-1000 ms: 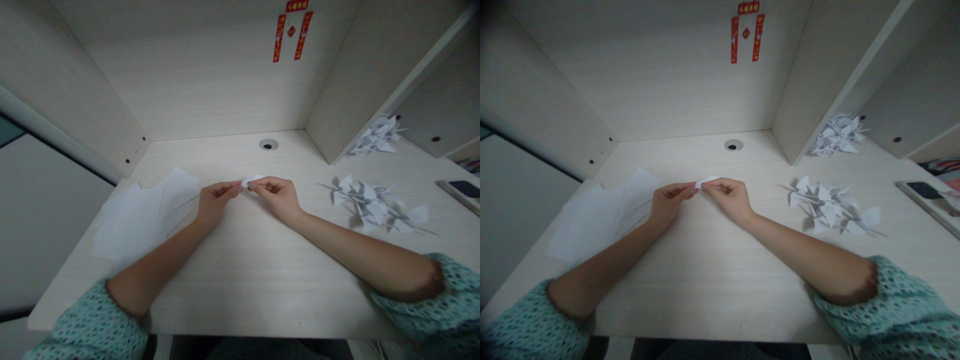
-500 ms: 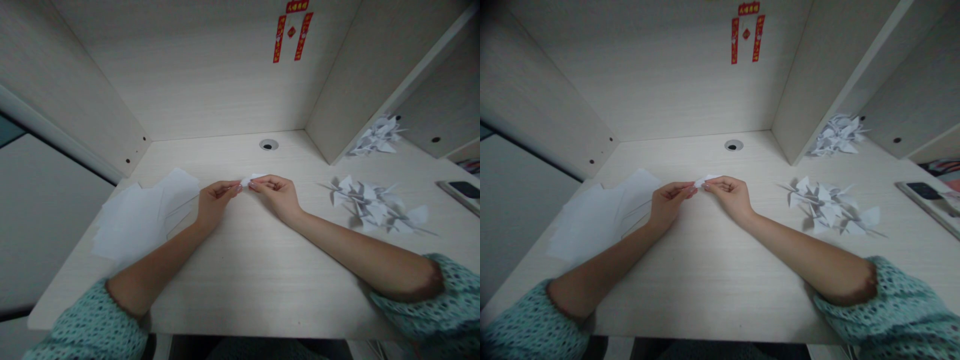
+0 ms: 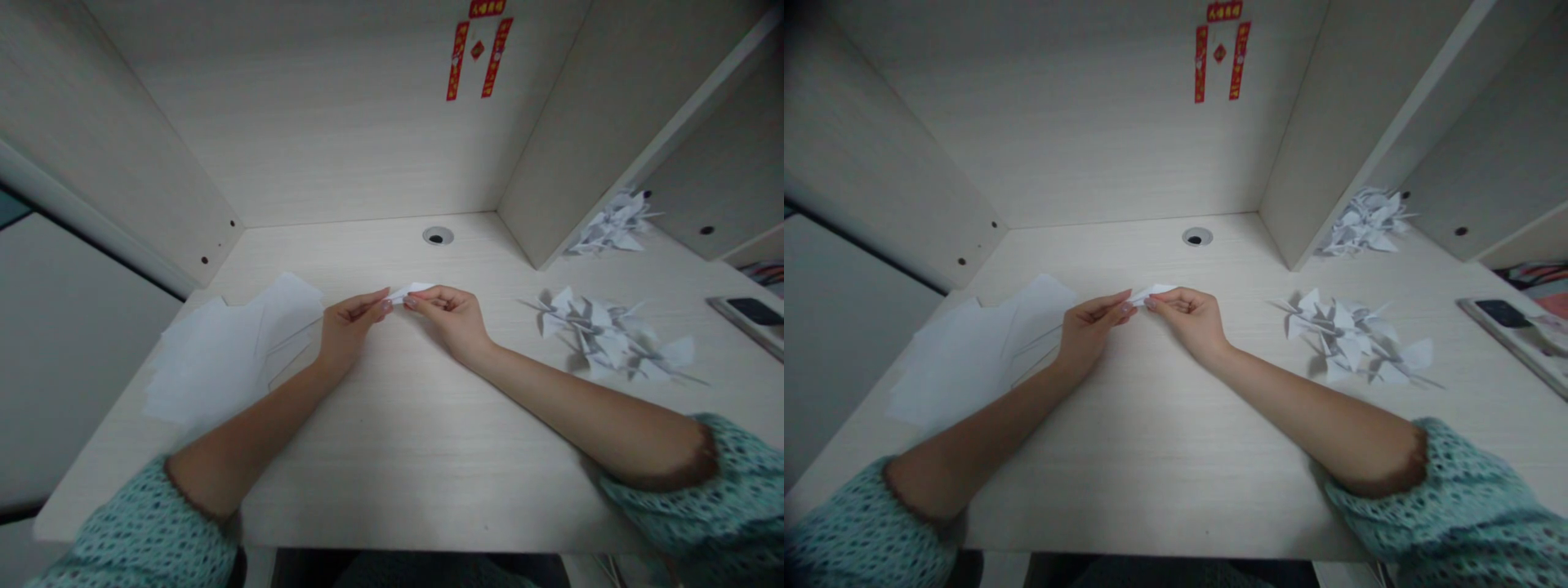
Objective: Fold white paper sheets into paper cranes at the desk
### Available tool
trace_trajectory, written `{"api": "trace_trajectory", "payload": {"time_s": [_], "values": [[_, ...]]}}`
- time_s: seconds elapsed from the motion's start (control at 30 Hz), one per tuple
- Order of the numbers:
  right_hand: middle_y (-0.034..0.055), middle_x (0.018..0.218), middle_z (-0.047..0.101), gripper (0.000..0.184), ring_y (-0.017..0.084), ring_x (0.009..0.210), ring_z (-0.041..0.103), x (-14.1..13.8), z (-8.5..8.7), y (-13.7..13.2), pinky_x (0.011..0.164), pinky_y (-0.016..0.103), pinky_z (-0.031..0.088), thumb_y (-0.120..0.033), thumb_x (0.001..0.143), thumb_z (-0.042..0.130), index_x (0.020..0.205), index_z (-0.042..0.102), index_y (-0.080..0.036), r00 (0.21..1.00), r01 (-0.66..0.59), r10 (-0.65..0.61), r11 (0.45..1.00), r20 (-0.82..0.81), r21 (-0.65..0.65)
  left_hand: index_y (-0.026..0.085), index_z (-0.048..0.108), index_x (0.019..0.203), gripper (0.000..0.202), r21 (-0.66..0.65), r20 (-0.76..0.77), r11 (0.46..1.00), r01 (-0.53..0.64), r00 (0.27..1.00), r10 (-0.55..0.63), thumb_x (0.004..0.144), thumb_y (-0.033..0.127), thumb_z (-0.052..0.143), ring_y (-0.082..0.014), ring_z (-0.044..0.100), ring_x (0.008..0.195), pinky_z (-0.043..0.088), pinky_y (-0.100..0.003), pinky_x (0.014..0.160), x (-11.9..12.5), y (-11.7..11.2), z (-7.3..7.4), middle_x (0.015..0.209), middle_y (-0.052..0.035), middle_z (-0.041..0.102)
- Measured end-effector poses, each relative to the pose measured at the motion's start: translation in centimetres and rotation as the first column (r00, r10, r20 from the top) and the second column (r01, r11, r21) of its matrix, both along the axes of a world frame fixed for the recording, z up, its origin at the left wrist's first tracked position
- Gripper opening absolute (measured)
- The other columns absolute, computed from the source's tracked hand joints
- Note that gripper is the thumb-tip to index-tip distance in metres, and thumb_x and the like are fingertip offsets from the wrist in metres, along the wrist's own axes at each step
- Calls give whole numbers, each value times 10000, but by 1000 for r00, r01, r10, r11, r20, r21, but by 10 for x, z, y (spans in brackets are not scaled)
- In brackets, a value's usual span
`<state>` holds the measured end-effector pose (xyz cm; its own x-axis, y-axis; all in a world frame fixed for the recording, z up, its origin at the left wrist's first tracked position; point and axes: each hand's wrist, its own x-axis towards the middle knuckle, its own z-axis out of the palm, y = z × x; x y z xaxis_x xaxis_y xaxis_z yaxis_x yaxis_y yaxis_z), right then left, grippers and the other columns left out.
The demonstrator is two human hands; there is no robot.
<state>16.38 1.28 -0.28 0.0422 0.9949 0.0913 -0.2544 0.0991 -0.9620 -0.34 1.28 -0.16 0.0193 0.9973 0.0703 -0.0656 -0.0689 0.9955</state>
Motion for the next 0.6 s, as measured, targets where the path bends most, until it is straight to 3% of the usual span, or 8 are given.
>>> {"api": "trace_trajectory", "payload": {"time_s": [0.27,0.6], "values": [[33,740,747,204,156,674,681,0,0,0,724,327,554,-333,579,825,697,725,-200,1000,-7,7,1000,-10,1,193,746,965,349,-11,17,1000,9,1000,-9,665,369,778,-185,708,796,554,-306,779,1,-1,3,887,-76,757],[21,683,731,170,126,611,656,0,-5,4,664,287,542,-297,607,817,714,735,-194,999,3,-3,1000,-40,13,195,704,1078,429,0,-17,1000,0,1000,0,706,405,743,-192,711,831,555,-328,829,1,-1,0,929,-64,755]]}}
